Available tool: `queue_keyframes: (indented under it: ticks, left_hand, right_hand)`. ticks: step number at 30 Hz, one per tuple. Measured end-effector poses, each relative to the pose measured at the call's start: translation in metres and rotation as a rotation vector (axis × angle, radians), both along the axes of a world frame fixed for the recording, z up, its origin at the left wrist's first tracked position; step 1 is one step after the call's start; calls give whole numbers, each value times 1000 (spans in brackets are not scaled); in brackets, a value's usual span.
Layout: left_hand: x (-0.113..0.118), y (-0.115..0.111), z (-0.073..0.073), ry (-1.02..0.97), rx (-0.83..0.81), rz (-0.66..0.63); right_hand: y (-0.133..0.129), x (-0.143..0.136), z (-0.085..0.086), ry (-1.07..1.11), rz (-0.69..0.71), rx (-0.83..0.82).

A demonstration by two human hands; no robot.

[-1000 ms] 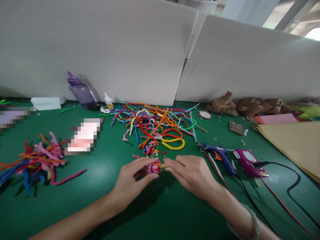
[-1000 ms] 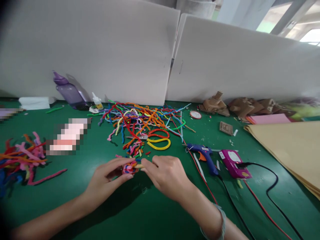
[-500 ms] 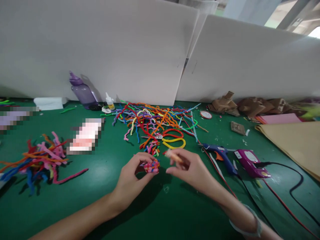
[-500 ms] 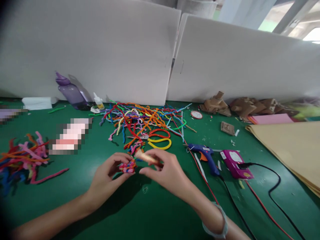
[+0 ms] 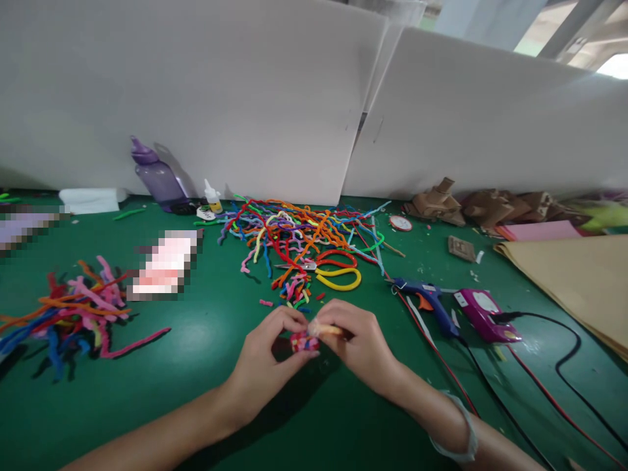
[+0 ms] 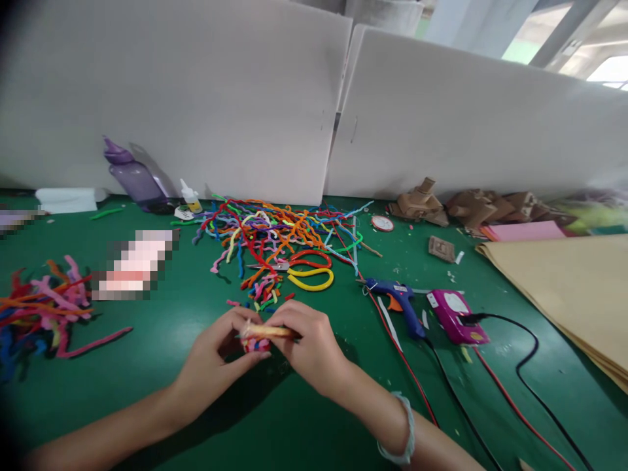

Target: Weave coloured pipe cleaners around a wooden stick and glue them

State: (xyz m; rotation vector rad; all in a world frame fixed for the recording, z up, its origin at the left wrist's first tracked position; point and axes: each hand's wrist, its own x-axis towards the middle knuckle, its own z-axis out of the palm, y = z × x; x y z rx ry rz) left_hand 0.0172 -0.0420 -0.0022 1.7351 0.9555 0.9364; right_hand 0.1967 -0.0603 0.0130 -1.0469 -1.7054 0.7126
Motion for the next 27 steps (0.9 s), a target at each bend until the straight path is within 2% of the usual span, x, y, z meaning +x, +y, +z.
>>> queue_keyframes:
  ticks: [4,8,11,15,21,27]
  left_hand:
    - [0,4,1,-116,-84,31]
    - [-1,5,3,-214,-72,88]
    - [-1,4,1,-229,-60,60]
    - [-1,4,-2,-249,-72,-11]
    - [-4,4,0,-138,-28,35]
    - [-7,5,1,-75,34,22]
  right_hand:
    - [2,5,6,5,-61,-165]
    - [2,2,4,11,11,-324]
    - [-1,-4,1,107,11,-369]
    - [-2,-4,-1,92,-21,-299]
    - [-2,-1,2,25,-13,-120]
    - [-3,-5,5,-23,36,-109]
